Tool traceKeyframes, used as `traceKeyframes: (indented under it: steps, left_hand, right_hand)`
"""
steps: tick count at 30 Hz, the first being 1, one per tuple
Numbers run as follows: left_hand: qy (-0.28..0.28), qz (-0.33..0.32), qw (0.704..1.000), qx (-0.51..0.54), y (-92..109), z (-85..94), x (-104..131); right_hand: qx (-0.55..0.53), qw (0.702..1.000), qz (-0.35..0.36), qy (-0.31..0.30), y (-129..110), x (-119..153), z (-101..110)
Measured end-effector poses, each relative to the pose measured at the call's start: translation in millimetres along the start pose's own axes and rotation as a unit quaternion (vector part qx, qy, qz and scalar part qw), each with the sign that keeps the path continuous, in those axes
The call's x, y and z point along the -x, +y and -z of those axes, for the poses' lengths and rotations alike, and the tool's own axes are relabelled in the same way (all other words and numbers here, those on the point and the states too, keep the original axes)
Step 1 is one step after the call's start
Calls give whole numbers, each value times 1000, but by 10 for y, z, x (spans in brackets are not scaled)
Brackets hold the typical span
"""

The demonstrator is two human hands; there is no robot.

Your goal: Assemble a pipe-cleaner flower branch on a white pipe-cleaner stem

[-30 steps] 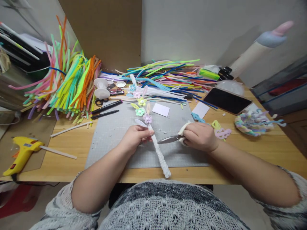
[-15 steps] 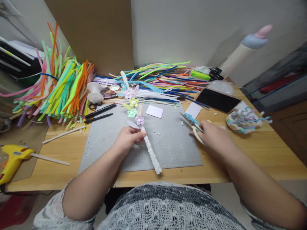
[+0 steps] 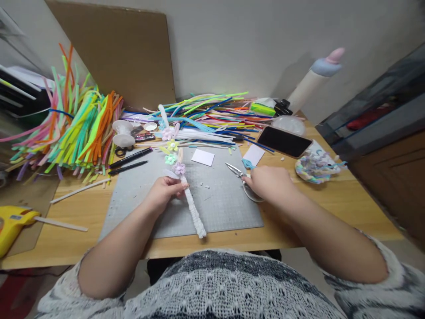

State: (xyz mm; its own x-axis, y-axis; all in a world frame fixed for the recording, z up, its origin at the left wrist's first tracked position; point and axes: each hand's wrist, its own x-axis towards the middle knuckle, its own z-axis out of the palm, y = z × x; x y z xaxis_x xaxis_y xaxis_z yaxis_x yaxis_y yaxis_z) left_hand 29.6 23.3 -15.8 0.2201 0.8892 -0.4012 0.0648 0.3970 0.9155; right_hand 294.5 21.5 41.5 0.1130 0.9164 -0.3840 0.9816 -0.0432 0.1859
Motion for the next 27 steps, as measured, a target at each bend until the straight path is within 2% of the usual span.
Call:
traceKeyframes:
  steps: [5, 8, 12, 14, 16, 20, 23, 27]
  left_hand:
    - [18, -16, 999, 29, 75, 23, 65]
    - [-5, -37, 997, 64, 119, 50, 101]
    - [-68, -38, 991, 110, 153, 91, 137]
    - [-109, -40, 984, 133, 161, 104, 159]
    - [-150, -53, 975, 153, 165, 106, 187]
    - [-215, -85, 954, 190, 165, 75, 244]
    - [-242, -108, 938, 223, 160, 39, 267]
    - [-238, -121, 935, 234, 153, -1, 279]
  right_hand:
    - [-36, 989, 109, 88, -322, -289, 189]
    - [-137, 951, 226, 158, -610, -659, 228]
    - [-227, 902, 274, 244, -1054, -1197, 200]
    - [-239, 894, 279, 257, -1236, -1383, 165]
    - [-234, 900, 267, 255, -1360, -1490, 134]
    - [-211, 911, 245, 257, -1455, -1550, 119]
    - [-214, 913, 238, 252, -1460, -1565, 157]
    - [-234, 920, 217, 226, -1460, -1586, 207]
